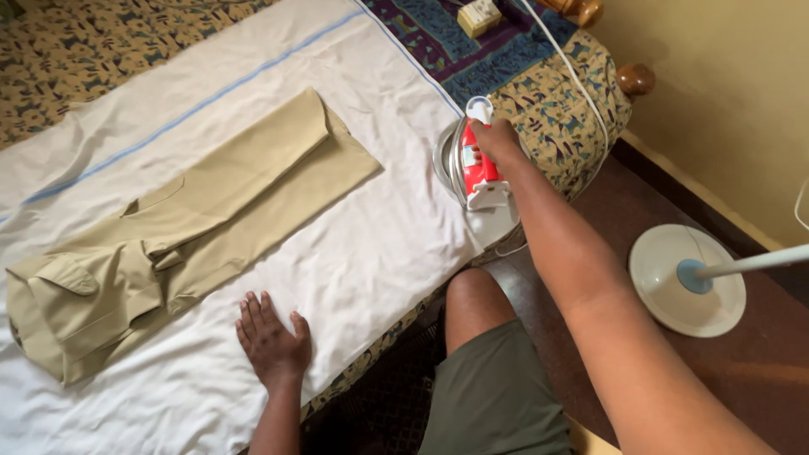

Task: Ironing a shirt and folding a pair of pants on a bed.

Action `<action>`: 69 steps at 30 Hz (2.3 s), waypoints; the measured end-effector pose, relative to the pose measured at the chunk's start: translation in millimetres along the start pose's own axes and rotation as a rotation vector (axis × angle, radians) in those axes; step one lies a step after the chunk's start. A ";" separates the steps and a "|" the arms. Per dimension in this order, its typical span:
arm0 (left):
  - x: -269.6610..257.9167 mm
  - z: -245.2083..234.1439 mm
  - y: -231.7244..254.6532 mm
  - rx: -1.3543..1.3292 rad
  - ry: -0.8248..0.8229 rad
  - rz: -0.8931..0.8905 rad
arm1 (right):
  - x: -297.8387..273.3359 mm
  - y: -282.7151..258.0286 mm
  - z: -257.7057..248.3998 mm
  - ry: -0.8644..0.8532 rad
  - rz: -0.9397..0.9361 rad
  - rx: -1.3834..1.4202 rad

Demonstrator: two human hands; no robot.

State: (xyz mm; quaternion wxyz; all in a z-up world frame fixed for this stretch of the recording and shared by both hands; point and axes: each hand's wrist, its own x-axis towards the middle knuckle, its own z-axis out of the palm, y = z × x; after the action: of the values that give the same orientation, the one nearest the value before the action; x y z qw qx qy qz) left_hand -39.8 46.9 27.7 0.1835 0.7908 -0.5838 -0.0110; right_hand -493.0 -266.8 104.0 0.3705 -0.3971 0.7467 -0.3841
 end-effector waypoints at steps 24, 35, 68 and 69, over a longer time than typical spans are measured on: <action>1.7 13.3 -9.6 0.086 -0.060 -0.024 | -170.7 194.7 -58.4 -0.013 -0.292 -0.761; -0.3 4.3 -4.4 0.062 -0.069 -0.035 | -222.7 46.9 67.5 -0.222 -0.550 -0.279; 325.0 146.5 239.2 -0.007 -0.179 -0.196 | -224.9 47.9 218.7 -1.087 -0.612 -0.377; 328.7 154.2 238.4 0.027 -0.179 -0.207 | -223.7 47.9 219.4 -1.093 -0.622 -0.388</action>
State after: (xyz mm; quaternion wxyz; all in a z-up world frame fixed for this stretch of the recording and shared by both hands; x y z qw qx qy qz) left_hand -190.1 -360.5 21.0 0.1177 0.8452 -0.5130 -0.0924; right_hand -227.7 -113.2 23.5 0.4896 -0.7920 0.3570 -0.0749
